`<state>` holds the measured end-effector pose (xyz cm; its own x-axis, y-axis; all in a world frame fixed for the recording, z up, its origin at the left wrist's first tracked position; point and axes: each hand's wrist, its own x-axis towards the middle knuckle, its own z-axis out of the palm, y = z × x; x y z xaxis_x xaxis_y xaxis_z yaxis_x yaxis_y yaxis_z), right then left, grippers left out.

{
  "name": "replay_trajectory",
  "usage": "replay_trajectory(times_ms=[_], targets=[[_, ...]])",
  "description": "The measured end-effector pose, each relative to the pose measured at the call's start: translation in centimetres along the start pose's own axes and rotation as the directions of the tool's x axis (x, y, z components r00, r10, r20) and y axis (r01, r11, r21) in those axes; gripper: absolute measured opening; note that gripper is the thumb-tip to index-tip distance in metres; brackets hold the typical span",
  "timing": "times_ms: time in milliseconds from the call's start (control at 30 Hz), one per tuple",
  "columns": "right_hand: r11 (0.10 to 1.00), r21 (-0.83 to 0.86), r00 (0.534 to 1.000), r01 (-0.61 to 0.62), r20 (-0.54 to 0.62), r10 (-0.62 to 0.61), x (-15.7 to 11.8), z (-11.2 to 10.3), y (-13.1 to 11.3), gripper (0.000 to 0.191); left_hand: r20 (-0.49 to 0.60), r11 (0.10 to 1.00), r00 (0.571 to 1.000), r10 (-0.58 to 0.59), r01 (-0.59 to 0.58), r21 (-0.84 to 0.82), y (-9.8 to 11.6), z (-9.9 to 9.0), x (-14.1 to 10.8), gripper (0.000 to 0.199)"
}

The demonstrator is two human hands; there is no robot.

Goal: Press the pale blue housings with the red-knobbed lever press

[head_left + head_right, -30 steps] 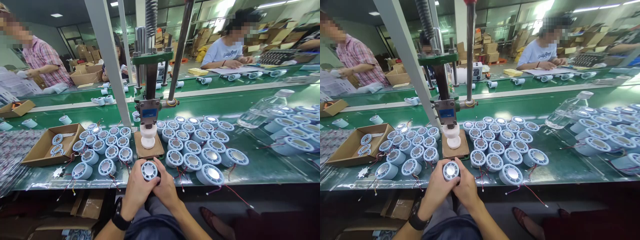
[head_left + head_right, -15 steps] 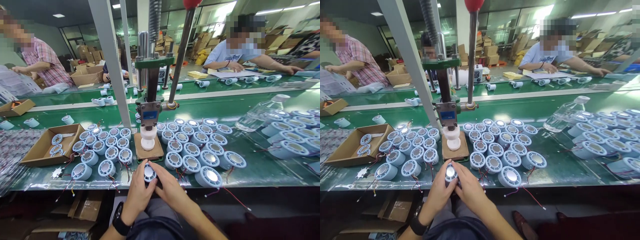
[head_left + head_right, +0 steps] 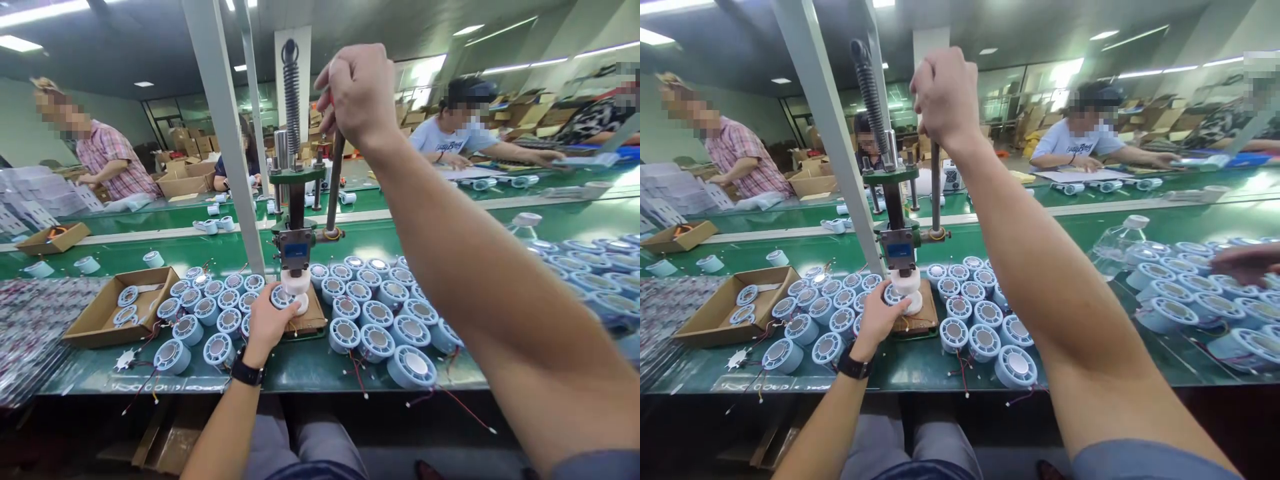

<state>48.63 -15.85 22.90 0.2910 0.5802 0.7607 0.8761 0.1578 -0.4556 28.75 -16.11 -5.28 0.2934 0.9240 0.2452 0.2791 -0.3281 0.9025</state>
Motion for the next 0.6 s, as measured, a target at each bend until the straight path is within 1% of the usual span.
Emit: replay_trajectory(times_ms=[100, 167, 233, 267, 300, 367, 433, 467, 500, 533, 567, 600], targets=[[0.998, 0.051, 0.999, 0.038, -0.04, -0.036, 0.1, 1.0, 1.2, 0.041, 0.064, 0.992, 0.998, 0.017, -0.009, -0.129, -0.7, 1.8, 1.5, 0.045], [0.996, 0.073, 0.998, 0.059, -0.029, -0.057, 0.0, 1.3, 1.9, 0.052, 0.118, 0.978, 0.993, 0.022, 0.004, -0.21, -0.9, 2.5, 2.1, 0.044], [0.996, 0.065, 0.998, 0.059, -0.013, -0.058, 0.2, 1.6, 2.2, 0.067, 0.161, 0.967, 0.987, 0.014, 0.028, -0.253, -1.0, 2.8, 2.4, 0.044], [0.997, 0.059, 0.999, 0.05, -0.008, -0.05, 0.4, 1.7, 2.2, 0.07, 0.177, 0.964, 0.984, 0.011, 0.037, -0.264, -1.1, 2.8, 2.5, 0.044], [0.998, 0.058, 0.999, 0.036, -0.003, -0.035, 0.7, 1.7, 2.0, 0.069, 0.192, 0.962, 0.981, 0.009, 0.044, -0.27, -1.1, 2.7, 2.4, 0.044], [0.997, 0.082, 1.0, -0.013, 0.006, 0.013, 0.9, 1.1, 1.2, 0.055, 0.217, 0.961, 0.976, 0.008, 0.053, -0.272, -1.4, 2.6, 2.2, 0.045], [0.987, 0.149, 0.998, -0.059, 0.014, 0.057, 0.0, -0.4, -0.1, 0.04, 0.214, 0.96, 0.977, 0.008, 0.052, -0.276, -1.8, 2.6, 1.9, 0.054], [0.981, 0.189, 0.999, -0.045, 0.004, 0.045, -1.4, -1.4, -0.8, 0.039, 0.206, 0.958, 0.979, 0.006, 0.053, -0.282, -2.1, 2.7, 1.8, 0.061], [0.975, 0.221, 1.0, 0.005, -0.028, 0.002, -3.5, -2.3, -1.4, 0.04, 0.194, 0.955, 0.981, 0.006, 0.052, -0.292, -2.4, 2.8, 1.6, 0.068], [0.971, 0.226, 0.995, 0.081, -0.082, -0.064, -6.4, -3.0, -1.7, 0.041, 0.18, 0.952, 0.984, 0.01, 0.046, -0.304, -2.7, 2.9, 1.5, 0.074], [0.966, 0.189, 0.979, 0.175, -0.134, -0.151, -10.1, -3.3, -1.7, 0.043, 0.164, 0.948, 0.986, 0.015, 0.038, -0.316, -3.1, 3.1, 1.4, 0.078], [0.957, 0.137, 0.954, 0.254, -0.196, -0.226, -14.3, -3.2, -1.5, 0.037, 0.149, 0.945, 0.989, 0.019, 0.031, -0.325, -3.4, 3.3, 1.3, 0.079]])
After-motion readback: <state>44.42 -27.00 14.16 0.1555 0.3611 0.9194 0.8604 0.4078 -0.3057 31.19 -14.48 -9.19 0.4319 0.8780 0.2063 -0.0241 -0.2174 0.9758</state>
